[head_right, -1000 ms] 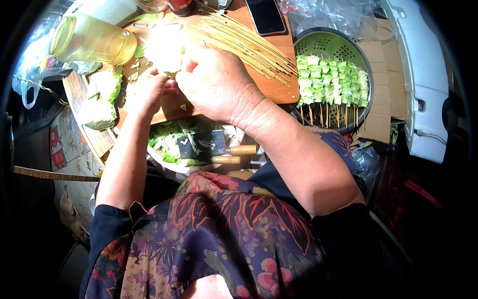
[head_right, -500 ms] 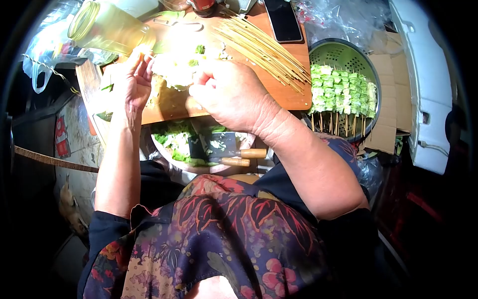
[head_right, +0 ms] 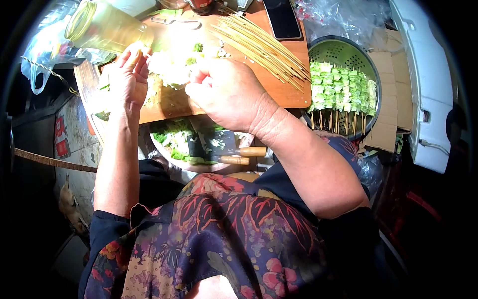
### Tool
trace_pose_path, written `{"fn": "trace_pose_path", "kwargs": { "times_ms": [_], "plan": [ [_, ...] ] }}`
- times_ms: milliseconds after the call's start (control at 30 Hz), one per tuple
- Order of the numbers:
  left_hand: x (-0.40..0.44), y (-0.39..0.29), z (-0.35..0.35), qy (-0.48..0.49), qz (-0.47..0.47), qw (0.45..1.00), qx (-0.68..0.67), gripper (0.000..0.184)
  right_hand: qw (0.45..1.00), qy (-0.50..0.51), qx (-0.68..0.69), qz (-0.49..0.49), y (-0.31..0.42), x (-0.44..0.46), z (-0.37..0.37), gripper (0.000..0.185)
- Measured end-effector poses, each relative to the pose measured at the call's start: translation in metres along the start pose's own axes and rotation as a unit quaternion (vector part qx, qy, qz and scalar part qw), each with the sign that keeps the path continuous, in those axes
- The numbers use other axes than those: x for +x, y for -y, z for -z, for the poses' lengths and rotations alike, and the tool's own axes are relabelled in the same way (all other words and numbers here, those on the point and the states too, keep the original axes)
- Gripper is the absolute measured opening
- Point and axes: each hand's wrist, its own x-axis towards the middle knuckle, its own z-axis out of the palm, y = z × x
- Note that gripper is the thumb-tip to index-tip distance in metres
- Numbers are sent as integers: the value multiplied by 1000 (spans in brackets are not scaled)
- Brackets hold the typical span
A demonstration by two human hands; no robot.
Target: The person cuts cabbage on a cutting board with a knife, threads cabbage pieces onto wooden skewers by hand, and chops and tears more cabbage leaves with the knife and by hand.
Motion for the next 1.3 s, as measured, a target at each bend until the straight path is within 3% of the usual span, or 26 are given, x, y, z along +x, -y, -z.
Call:
{"fn": "trace_pose_path", "kwargs": {
  "times_ms": [267, 467, 700, 767, 833, 967, 1033, 1067, 1133, 1267, 1300],
  "plan": [
    [-8, -1, -15, -2, -74, 990, 119, 28, 999, 10, 44, -5, -7, 1, -7, 11],
    [-18, -9, -22, 65, -71, 986, 133, 25, 998, 18, 57, -26, -2, -2, -7, 11],
    [-28, -12, -38, 39, -38, 994, 97, 23, 986, 10, 157, -60, -2, -11, -13, 12],
    [-26, -13, -36, 96, -34, 977, 189, 26, 983, 11, 167, -70, -5, -10, -14, 15],
    [-42, 2, -43, 85, -3, 984, 160, 24, 986, -40, 162, -9, -10, -5, -16, 12],
    [-41, 4, -45, 76, -2, 984, 158, 25, 990, -53, 130, 9, -18, -3, -15, 13],
    [-38, 5, -42, 80, -5, 986, 149, 26, 991, -85, 33, 102, -22, -1, -13, 13],
    [-36, 6, -41, 83, -6, 987, 140, 27, 991, -85, 33, 101, -20, 0, -11, 13],
    [-28, 2, -38, 102, -19, 986, 133, 29, 982, -64, 177, -14, -11, 2, -5, 12],
    [-3, 11, -27, -33, -37, 977, 208, 27, 965, -86, 248, -26, -8, 2, 5, 11],
    [4, 19, -17, -34, -6, 974, 223, 26, 964, -87, 249, -29, -7, 1, 7, 10]
  ]
}}
